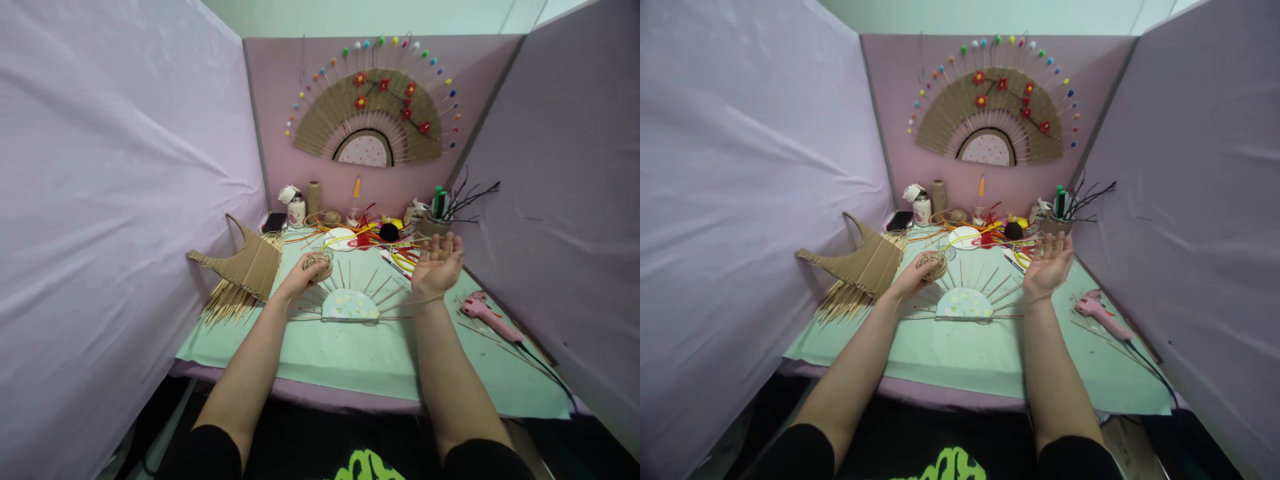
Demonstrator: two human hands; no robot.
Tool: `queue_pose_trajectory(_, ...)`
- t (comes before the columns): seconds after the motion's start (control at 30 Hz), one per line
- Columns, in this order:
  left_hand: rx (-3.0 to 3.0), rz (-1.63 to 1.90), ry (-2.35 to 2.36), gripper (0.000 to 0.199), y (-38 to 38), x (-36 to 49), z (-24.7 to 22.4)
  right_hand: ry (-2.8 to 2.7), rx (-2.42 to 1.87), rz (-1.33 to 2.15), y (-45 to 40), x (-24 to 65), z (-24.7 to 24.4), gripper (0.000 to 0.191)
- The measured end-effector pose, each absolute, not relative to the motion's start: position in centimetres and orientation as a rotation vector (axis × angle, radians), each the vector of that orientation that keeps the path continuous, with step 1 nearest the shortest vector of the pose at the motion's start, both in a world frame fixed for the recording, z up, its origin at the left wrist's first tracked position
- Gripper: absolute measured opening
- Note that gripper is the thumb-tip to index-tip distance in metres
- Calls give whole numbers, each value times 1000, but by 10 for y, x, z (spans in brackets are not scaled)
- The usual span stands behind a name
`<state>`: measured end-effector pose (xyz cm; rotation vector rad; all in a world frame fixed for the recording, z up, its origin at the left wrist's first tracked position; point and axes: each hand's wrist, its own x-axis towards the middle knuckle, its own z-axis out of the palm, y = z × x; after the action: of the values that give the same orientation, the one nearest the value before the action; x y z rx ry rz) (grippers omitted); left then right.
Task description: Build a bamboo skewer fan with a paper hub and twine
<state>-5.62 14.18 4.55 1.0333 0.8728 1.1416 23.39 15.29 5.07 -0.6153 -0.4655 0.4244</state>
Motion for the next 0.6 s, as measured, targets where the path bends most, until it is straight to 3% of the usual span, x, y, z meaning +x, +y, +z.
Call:
queue_pose_trajectory(0.1, 882, 1147, 788, 47, 144, -58, 48, -433, -682, 300, 150, 244, 51, 44)
queue_pose_trajectory(0.33, 667, 1351, 772, 57, 158, -71, 44, -350, -784, 110, 136, 262, 58, 45)
queue_pose_trajectory(0.6, 456, 1402, 735, 48, 159, -79, 51, -271, -870, -179, 110, 285, 70, 51)
